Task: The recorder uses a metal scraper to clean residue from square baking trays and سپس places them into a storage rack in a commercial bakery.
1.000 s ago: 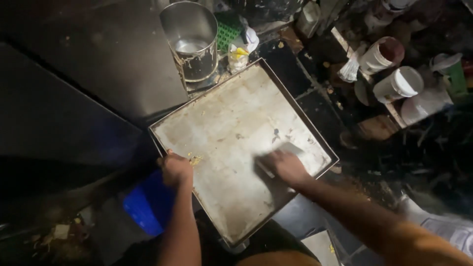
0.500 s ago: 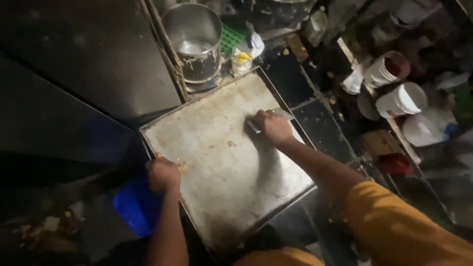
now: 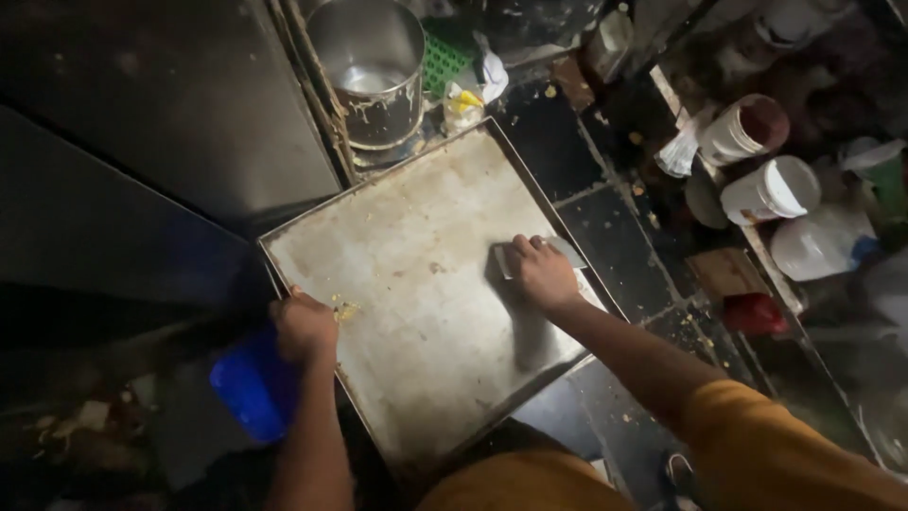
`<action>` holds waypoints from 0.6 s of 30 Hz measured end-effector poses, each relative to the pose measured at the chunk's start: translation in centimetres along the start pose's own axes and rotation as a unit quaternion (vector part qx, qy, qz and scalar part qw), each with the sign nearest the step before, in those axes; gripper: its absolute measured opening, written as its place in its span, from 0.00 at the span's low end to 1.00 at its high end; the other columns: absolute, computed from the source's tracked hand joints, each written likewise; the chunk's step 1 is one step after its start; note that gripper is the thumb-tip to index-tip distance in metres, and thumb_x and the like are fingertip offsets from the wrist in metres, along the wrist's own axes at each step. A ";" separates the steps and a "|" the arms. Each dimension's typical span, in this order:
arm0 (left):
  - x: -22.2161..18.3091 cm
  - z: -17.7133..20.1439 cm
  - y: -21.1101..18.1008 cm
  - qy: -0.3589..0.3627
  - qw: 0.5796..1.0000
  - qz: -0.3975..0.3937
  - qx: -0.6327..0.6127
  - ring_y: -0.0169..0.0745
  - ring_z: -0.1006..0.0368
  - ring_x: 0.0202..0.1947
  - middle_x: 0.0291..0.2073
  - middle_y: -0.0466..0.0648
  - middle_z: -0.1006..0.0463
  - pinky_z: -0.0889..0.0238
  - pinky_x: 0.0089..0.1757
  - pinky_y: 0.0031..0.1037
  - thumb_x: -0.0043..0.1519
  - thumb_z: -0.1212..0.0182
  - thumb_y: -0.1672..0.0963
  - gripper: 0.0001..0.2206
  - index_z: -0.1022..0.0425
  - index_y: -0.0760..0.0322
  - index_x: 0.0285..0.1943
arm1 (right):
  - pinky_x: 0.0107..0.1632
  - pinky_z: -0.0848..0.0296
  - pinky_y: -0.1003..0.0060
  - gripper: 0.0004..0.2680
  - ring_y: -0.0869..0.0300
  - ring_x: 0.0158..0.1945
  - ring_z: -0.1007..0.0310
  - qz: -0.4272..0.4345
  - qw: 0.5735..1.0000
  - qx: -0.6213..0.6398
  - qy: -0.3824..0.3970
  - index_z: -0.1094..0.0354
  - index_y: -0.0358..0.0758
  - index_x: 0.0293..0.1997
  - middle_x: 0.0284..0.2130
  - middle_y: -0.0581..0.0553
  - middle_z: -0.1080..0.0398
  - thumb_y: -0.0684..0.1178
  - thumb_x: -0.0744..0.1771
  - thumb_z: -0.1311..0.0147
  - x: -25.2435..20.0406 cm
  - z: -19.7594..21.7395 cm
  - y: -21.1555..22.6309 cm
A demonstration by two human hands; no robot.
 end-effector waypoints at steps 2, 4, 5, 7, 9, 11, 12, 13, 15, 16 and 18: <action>0.4 -0.1 -0.9 0.002 1.000 -0.029 0.012 0.72 0.23 0.42 0.48 0.63 0.23 0.30 0.40 0.55 0.73 0.55 0.47 0.23 0.25 0.71 0.45 | 0.58 0.28 0.60 0.12 0.52 0.58 0.31 -0.014 0.999 -0.031 -0.008 0.31 0.42 0.55 0.54 0.45 0.33 0.46 0.66 0.49 -0.8 -0.8 -0.4; 0.6 0.0 -0.8 -0.021 1.000 -0.014 -0.016 0.70 0.22 0.42 0.43 0.65 0.22 0.30 0.40 0.54 0.72 0.53 0.47 0.22 0.26 0.73 0.48 | 0.53 0.28 0.55 0.14 0.51 0.50 0.29 -0.051 0.996 0.044 0.061 0.33 0.36 0.58 0.53 0.41 0.34 0.46 0.67 0.51 -3.2 -3.4 -1.4; 0.2 0.0 -1.1 -0.017 1.000 -0.015 -0.019 0.70 0.22 0.42 0.43 0.65 0.22 0.30 0.40 0.54 0.72 0.53 0.47 0.22 0.26 0.73 0.48 | 0.53 0.28 0.55 0.14 0.51 0.50 0.29 -0.054 0.996 0.040 0.062 0.33 0.36 0.58 0.53 0.41 0.34 0.46 0.67 0.51 -3.8 -2.9 -1.6; 0.3 0.6 -0.5 -0.009 0.998 0.036 -0.044 0.69 0.22 0.41 0.41 0.64 0.20 0.29 0.41 0.53 0.73 0.54 0.46 0.24 0.27 0.74 0.50 | 0.48 0.27 0.58 0.14 0.49 0.51 0.29 0.073 0.997 -0.012 -0.008 0.31 0.33 0.52 0.53 0.39 0.33 0.44 0.62 0.50 -4.0 -0.8 0.9; 0.8 -0.3 -0.2 -0.027 0.999 -0.005 -0.035 0.70 0.22 0.41 0.43 0.64 0.22 0.29 0.40 0.54 0.72 0.54 0.47 0.23 0.25 0.74 0.45 | 0.48 0.26 0.56 0.12 0.48 0.50 0.28 0.019 1.000 -0.002 -0.009 0.31 0.36 0.51 0.50 0.39 0.33 0.45 0.64 0.50 0.4 0.9 0.5; 0.9 -1.1 0.1 -0.042 0.998 -0.042 -0.023 0.71 0.23 0.40 0.45 0.64 0.23 0.30 0.39 0.55 0.71 0.54 0.49 0.22 0.23 0.73 0.39 | 0.47 0.26 0.54 0.09 0.48 0.50 0.28 -0.032 0.999 0.009 -0.006 0.30 0.38 0.49 0.47 0.39 0.32 0.45 0.66 0.51 4.6 0.7 -0.6; 1.0 -1.1 0.3 -0.053 0.997 -0.049 -0.027 0.70 0.23 0.39 0.43 0.65 0.23 0.30 0.39 0.54 0.72 0.53 0.48 0.23 0.23 0.73 0.39 | 0.47 0.24 0.55 0.08 0.47 0.50 0.26 -0.054 0.998 -0.010 -0.043 0.31 0.38 0.47 0.47 0.38 0.31 0.43 0.65 0.51 6.8 0.6 -1.4; 1.1 -1.3 0.1 -0.063 0.996 -0.060 -0.033 0.69 0.22 0.38 0.40 0.65 0.22 0.30 0.40 0.53 0.72 0.53 0.48 0.23 0.24 0.73 0.38 | 0.47 0.22 0.55 0.08 0.47 0.51 0.25 -0.078 0.993 -0.032 -0.082 0.33 0.37 0.46 0.47 0.37 0.30 0.41 0.64 0.51 9.0 0.6 -2.4; 1.2 -1.0 0.2 -0.069 0.997 -0.035 -0.022 0.70 0.22 0.36 0.38 0.66 0.22 0.30 0.38 0.53 0.71 0.52 0.47 0.23 0.25 0.75 0.40 | 0.45 0.22 0.53 0.07 0.45 0.48 0.23 -0.144 0.988 -0.007 -0.063 0.34 0.35 0.49 0.46 0.34 0.29 0.40 0.67 0.52 11.7 3.3 -4.3; 1.5 -0.8 0.4 -0.073 0.997 -0.008 -0.009 0.70 0.22 0.35 0.35 0.67 0.21 0.30 0.37 0.53 0.71 0.51 0.46 0.24 0.26 0.76 0.42 | 0.44 0.21 0.50 0.07 0.42 0.46 0.22 -0.207 0.977 0.020 -0.041 0.36 0.33 0.52 0.44 0.31 0.29 0.40 0.69 0.54 13.0 4.5 -5.7; 0.5 0.3 -0.3 -0.066 0.998 0.001 -0.001 0.69 0.22 0.35 0.36 0.65 0.21 0.29 0.37 0.52 0.71 0.52 0.47 0.24 0.25 0.75 0.42 | 0.46 0.24 0.47 0.07 0.39 0.46 0.24 -0.320 0.936 0.143 -0.044 0.38 0.33 0.51 0.43 0.30 0.29 0.45 0.71 0.55 13.2 7.0 -8.5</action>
Point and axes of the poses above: each hand's wrist, its own x-axis towards the middle knuckle, its own z-axis out of the back of the hand, y = z × x, the point moved 9 cm from there along x, towards the middle knuckle
